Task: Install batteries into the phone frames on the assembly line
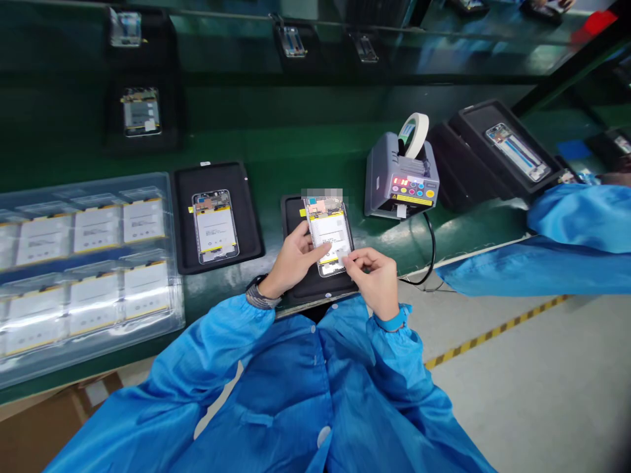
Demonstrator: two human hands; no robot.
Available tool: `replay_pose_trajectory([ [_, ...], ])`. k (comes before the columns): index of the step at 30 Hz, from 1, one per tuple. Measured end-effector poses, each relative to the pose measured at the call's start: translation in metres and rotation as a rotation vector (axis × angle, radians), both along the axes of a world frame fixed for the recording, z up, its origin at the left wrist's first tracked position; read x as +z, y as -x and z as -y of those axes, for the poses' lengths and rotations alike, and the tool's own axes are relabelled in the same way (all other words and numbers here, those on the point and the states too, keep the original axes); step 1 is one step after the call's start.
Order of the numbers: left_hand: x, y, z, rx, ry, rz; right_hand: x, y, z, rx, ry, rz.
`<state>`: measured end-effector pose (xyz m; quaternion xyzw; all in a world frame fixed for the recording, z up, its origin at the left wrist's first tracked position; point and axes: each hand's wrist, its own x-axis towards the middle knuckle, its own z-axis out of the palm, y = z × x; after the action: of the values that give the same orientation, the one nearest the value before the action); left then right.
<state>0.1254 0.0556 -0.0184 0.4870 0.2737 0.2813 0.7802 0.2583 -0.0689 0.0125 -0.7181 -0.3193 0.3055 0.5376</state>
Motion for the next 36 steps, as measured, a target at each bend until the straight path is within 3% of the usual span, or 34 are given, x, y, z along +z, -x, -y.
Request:
replay_pose_trajectory([
  [24, 0.0, 0.0, 0.0, 0.001, 0.002, 0.005, -0.011, -0.005, 0.003, -0.045, -0.001, 0.099],
  [28, -0.001, 0.0, 0.0, -0.03, 0.005, 0.041, -0.012, -0.007, 0.0, -0.037, -0.092, -0.09],
  [33, -0.004, 0.0, 0.0, -0.042, -0.013, 0.029, -0.015, 0.0, -0.009, 0.101, -0.052, -0.311],
  [36, -0.005, 0.0, 0.0, -0.059, 0.013, 0.028, -0.019, 0.003, -0.015, 0.062, -0.085, -0.351],
])
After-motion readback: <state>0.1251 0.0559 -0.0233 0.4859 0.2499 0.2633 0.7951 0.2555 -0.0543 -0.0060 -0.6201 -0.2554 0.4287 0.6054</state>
